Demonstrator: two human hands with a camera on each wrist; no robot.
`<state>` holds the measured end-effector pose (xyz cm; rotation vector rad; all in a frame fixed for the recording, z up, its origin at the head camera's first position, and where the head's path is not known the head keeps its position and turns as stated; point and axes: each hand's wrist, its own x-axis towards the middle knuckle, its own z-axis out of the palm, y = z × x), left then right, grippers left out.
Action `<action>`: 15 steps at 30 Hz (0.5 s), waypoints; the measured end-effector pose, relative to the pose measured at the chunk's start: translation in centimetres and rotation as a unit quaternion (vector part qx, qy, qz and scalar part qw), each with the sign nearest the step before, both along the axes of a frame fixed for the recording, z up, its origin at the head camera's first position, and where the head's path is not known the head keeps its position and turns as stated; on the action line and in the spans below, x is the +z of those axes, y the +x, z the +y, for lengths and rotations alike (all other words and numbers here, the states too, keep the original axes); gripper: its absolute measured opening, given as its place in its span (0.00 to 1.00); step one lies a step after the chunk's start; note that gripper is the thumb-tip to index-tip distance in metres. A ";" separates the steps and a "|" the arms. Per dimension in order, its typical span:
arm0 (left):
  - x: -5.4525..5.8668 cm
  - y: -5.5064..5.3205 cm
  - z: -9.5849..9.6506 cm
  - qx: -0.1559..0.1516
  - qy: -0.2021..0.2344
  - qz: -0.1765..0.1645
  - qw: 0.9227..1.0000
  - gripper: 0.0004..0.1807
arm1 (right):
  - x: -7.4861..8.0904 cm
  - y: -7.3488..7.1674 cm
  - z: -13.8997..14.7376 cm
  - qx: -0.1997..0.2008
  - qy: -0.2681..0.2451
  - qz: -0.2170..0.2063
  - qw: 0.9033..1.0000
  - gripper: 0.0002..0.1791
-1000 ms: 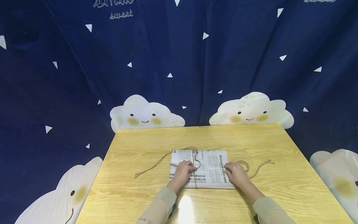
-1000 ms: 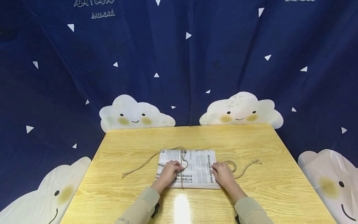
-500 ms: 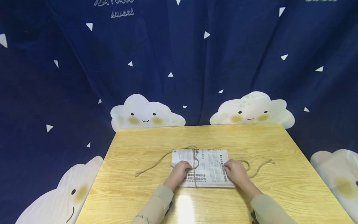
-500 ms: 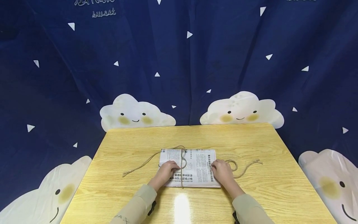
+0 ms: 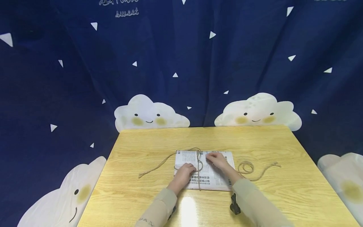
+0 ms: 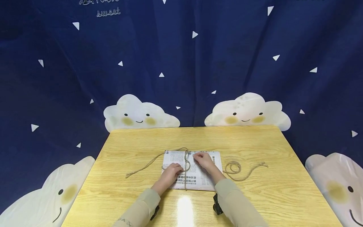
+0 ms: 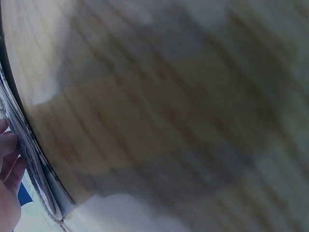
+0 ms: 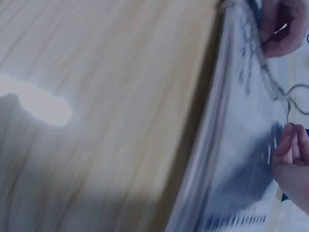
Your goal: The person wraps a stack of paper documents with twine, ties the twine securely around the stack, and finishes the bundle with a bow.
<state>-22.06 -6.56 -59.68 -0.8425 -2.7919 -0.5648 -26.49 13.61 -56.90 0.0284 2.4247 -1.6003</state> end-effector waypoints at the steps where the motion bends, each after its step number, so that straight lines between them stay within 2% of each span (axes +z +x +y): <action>1: 0.0 0.0 0.1 -0.002 -0.004 0.008 1.000 0.07 | 0.2 -0.2 -0.5 -0.003 -0.028 -0.027 0.999 0.19; 3: 0.1 0.1 0.1 -0.002 -0.012 0.018 1.000 0.08 | 0.4 -0.6 -1.1 -0.005 -0.077 -0.067 0.995 0.22; 6: 0.1 0.3 0.2 -0.003 -0.016 0.030 0.999 0.08 | 0.7 -1.1 -1.8 -0.001 -0.147 -0.105 0.984 0.23; 9: 0.0 0.3 0.1 -0.006 -0.017 0.041 0.999 0.08 | 0.9 -1.5 -2.0 0.007 -0.223 -0.135 0.965 0.22; 12: 0.0 0.3 0.1 -0.007 -0.019 0.048 0.999 0.09 | 1.0 -1.8 -2.1 0.012 -0.290 -0.161 0.943 0.20; 15: 0.0 0.3 0.1 -0.005 -0.023 0.050 0.998 0.10 | 1.0 -2.0 -2.2 0.012 -0.331 -0.183 0.925 0.22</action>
